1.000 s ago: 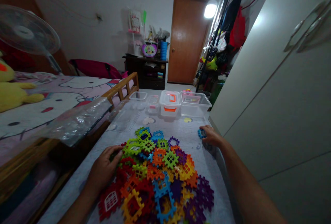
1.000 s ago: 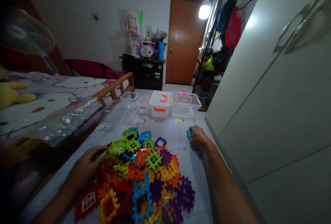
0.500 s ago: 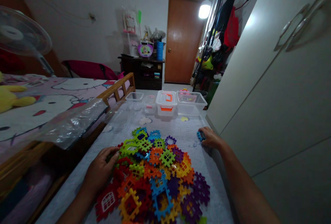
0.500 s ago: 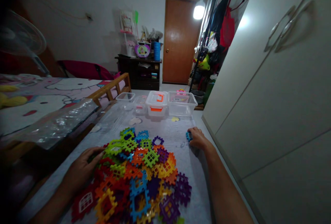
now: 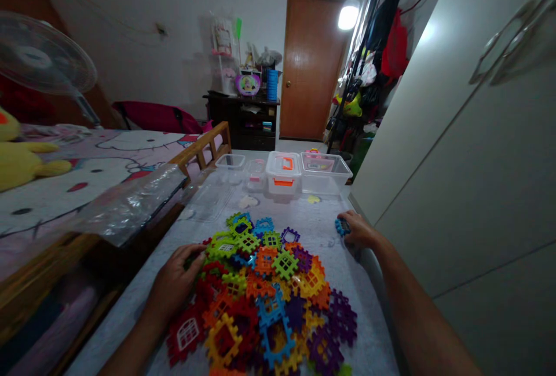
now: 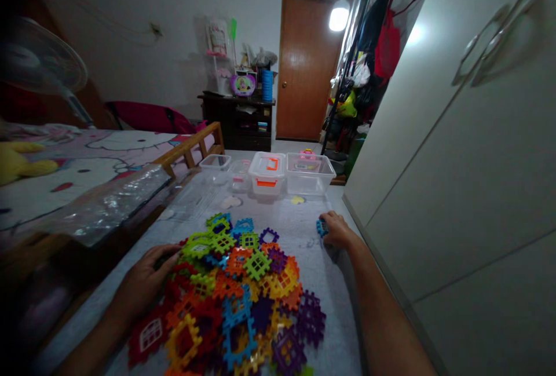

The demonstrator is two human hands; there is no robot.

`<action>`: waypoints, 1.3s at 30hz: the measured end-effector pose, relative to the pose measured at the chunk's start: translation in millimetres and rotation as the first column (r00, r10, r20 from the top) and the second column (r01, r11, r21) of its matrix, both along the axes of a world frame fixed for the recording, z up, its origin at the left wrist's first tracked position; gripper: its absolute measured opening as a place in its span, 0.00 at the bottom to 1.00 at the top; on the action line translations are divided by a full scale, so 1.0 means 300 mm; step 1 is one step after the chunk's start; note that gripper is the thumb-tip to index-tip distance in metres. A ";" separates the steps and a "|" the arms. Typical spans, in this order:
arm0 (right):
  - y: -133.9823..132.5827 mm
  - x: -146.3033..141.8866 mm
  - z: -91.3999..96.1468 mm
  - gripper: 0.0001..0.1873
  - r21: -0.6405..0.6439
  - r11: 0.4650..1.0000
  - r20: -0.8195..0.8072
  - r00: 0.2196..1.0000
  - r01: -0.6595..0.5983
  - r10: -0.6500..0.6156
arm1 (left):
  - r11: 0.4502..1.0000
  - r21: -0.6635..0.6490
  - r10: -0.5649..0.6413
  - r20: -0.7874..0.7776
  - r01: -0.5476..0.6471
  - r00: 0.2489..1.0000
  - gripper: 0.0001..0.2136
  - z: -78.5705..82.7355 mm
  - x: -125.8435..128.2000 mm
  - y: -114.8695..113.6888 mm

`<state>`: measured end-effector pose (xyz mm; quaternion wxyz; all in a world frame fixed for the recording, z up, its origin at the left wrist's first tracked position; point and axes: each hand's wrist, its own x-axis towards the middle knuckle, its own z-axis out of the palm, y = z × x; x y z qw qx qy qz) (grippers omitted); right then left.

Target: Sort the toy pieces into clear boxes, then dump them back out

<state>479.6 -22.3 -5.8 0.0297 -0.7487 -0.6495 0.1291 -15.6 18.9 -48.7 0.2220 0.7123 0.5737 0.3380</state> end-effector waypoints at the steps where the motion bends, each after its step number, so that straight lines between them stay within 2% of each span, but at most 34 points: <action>1: 0.001 -0.002 0.002 0.37 0.000 1.000 0.001 1.000 0.000 0.000 | 1.000 -0.001 0.000 0.002 0.000 1.000 0.19 0.001 0.001 -0.002; 4: -0.001 -0.007 0.013 0.37 -0.001 1.000 -0.001 1.000 0.005 -0.005 | 1.000 -0.002 -0.002 0.013 0.002 1.000 0.19 0.006 0.004 -0.006; 7: -0.008 -0.023 0.043 0.41 0.020 1.000 -0.004 1.000 0.017 -0.017 | 1.000 -0.001 -0.004 0.019 0.004 1.000 0.18 0.011 0.008 -0.008; 10: -0.011 -0.088 0.078 0.43 0.084 0.996 -0.023 1.000 -0.019 0.021 | 1.000 0.004 0.000 0.022 0.000 1.000 0.18 0.015 0.013 -0.009; 12: -0.007 -0.169 0.087 0.39 0.148 0.984 -0.081 0.990 -0.102 0.115 | 1.000 0.012 0.005 0.024 -0.005 1.000 0.17 0.017 0.016 -0.009; 14: 0.001 -0.268 0.079 0.31 0.237 0.946 -0.219 0.937 -0.221 0.273 | 1.000 0.020 0.011 0.027 -0.011 1.000 0.17 0.018 0.018 -0.011; 15: 0.005 -0.316 0.070 0.27 0.249 0.937 -0.272 0.911 -0.245 0.311 | 1.000 0.022 0.013 0.028 -0.013 1.000 0.17 0.019 0.019 -0.012; 19: 0.016 -0.434 0.036 0.17 0.222 0.947 -0.330 0.896 -0.231 0.296 | 1.000 0.020 0.018 0.033 -0.018 0.999 0.17 0.016 0.019 -0.016; 23: -0.017 -0.419 0.050 0.12 0.159 0.951 -0.380 0.873 -0.264 0.306 | 1.000 0.023 0.009 0.035 -0.010 0.999 0.16 0.014 0.019 -0.016; 24: -0.031 -0.411 0.060 0.17 0.121 0.948 -0.412 0.853 -0.296 0.319 | 1.000 0.025 0.006 0.033 -0.007 0.999 0.16 0.014 0.019 -0.016; 26: -0.057 -0.405 0.078 0.35 0.036 0.932 -0.470 0.817 -0.361 0.334 | 1.000 0.024 0.003 0.030 -0.003 1.000 0.16 0.015 0.020 -0.014; 27: -0.067 -0.407 0.083 0.41 0.004 0.926 -0.480 0.812 -0.377 0.332 | 1.000 0.023 0.003 0.030 -0.003 1.000 0.16 0.016 0.020 -0.014; 28: -0.074 -0.413 0.086 0.43 -0.017 0.926 -0.477 0.817 -0.377 0.324 | 1.000 0.021 0.003 0.030 -0.004 1.000 0.16 0.016 0.020 -0.013; 32: -0.072 -0.427 0.075 0.29 -0.026 0.938 -0.483 0.826 -0.345 0.290 | 1.000 0.017 0.003 0.029 -0.004 1.000 0.16 0.016 0.021 -0.012; 35: -0.058 -0.400 0.061 0.25 0.046 0.949 -0.627 0.730 -0.313 0.271 | 1.000 0.021 0.001 0.030 -0.002 1.000 0.16 0.014 0.020 -0.014; 37: -0.052 -0.372 0.058 0.19 0.081 0.962 -0.729 0.642 -0.261 0.236 | 1.000 0.026 0.001 0.028 -0.002 1.000 0.16 0.013 0.018 -0.015; 39: -0.048 -0.349 0.058 0.13 0.075 0.975 -0.778 0.599 -0.210 0.189 | 0.999 0.033 0.002 0.021 -0.002 1.000 0.16 0.012 0.016 -0.015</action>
